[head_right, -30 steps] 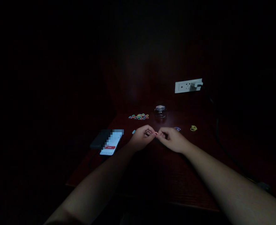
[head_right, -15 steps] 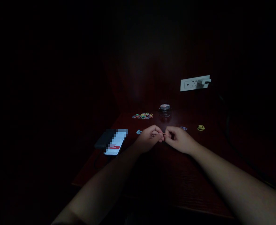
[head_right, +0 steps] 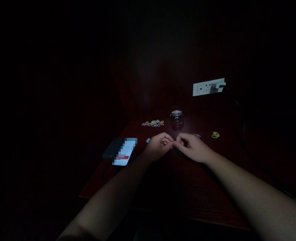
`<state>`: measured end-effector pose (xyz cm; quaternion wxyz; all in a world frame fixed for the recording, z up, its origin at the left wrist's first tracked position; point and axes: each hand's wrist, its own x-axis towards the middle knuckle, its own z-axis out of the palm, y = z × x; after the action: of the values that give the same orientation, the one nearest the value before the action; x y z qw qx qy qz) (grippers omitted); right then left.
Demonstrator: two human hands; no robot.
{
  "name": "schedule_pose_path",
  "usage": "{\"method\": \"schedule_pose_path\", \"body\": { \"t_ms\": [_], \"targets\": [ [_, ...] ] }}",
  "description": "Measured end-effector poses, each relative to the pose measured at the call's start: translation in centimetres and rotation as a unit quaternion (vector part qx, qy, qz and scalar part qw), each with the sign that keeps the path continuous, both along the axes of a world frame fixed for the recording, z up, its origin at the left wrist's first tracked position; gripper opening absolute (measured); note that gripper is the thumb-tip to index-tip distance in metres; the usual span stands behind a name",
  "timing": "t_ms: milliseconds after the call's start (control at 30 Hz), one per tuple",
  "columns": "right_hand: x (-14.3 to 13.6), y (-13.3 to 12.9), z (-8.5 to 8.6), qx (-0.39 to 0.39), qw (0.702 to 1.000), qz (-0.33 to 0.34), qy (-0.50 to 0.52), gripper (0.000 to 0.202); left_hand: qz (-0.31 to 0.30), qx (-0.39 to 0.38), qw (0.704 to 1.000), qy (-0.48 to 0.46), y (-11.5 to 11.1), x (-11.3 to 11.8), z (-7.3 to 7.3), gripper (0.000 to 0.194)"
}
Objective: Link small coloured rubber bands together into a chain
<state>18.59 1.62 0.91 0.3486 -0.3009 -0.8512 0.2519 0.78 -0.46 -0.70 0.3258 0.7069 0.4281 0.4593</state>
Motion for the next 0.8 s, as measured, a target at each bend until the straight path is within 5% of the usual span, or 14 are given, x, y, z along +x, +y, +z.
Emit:
{"method": "schedule_pose_path", "body": {
  "t_ms": [800],
  "targets": [
    [-0.26,0.04,0.10,-0.002,1.000,0.006,-0.003,0.016,-0.012,-0.010,1.000,0.011,0.40,-0.55,-0.07,0.019]
  ]
}}
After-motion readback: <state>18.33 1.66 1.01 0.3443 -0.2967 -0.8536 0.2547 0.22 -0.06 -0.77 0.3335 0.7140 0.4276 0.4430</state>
